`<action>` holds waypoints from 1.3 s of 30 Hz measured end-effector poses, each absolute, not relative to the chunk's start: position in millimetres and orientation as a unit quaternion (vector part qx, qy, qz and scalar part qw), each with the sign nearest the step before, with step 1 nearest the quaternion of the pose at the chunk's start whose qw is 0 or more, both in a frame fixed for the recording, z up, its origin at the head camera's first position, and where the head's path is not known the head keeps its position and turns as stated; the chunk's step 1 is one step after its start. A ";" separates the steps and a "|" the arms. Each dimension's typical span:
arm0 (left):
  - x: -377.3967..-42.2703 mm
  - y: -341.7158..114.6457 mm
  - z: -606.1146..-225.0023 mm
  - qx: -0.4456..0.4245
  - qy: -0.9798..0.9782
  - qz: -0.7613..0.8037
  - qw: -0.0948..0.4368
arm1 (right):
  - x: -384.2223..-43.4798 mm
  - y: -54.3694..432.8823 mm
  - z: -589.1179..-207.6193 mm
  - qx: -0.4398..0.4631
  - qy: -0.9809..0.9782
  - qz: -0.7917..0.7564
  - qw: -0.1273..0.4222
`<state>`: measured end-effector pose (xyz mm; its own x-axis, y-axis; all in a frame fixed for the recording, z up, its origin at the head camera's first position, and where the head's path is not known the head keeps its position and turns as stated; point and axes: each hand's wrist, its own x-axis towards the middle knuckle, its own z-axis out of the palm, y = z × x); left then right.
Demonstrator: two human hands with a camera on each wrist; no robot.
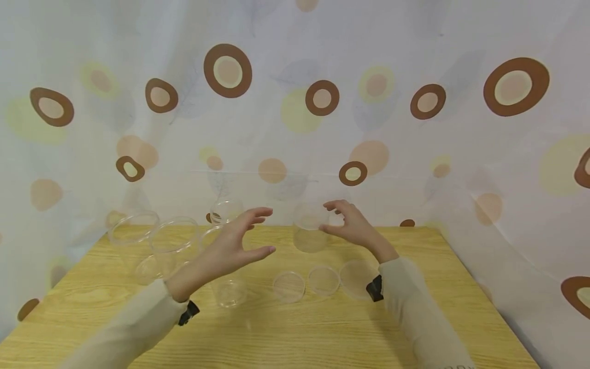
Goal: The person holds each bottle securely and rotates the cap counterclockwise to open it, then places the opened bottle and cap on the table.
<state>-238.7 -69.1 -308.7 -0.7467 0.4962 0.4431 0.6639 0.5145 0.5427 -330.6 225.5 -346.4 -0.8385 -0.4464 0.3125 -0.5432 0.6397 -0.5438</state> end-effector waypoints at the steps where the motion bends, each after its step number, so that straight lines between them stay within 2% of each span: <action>1: -238.8 -67.5 -308.9 -0.335 -0.865 -0.353 0.121 | -331.5 226.4 -346.7 0.271 -0.902 0.327 0.074; 8: -237.0 -55.0 -309.0 -0.344 -0.861 -0.351 0.132 | -335.6 234.1 -348.2 0.251 -0.900 0.350 0.061; 16: -245.7 -34.3 -333.0 -0.343 -0.864 -0.355 0.101 | -343.1 232.4 -353.6 0.241 -0.900 0.358 0.055; 22: -263.5 -19.1 -360.3 -0.286 -0.878 -0.377 0.071 | -350.2 231.0 -363.5 0.231 -0.898 0.370 0.052; 32: -298.7 2.3 -391.0 -0.159 -0.874 -0.455 0.061 | -359.3 222.8 -377.1 0.211 -0.900 0.380 0.044; 39: -320.5 5.5 -402.7 -0.122 -0.861 -0.491 0.051 | -362.7 221.2 -380.4 0.201 -0.896 0.395 0.023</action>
<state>-320.5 5.5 -402.7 -0.9652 0.1599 0.2070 0.2596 0.4883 0.8332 -362.7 221.2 -380.4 -0.9181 -0.3417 0.2008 -0.3786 0.6064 -0.6992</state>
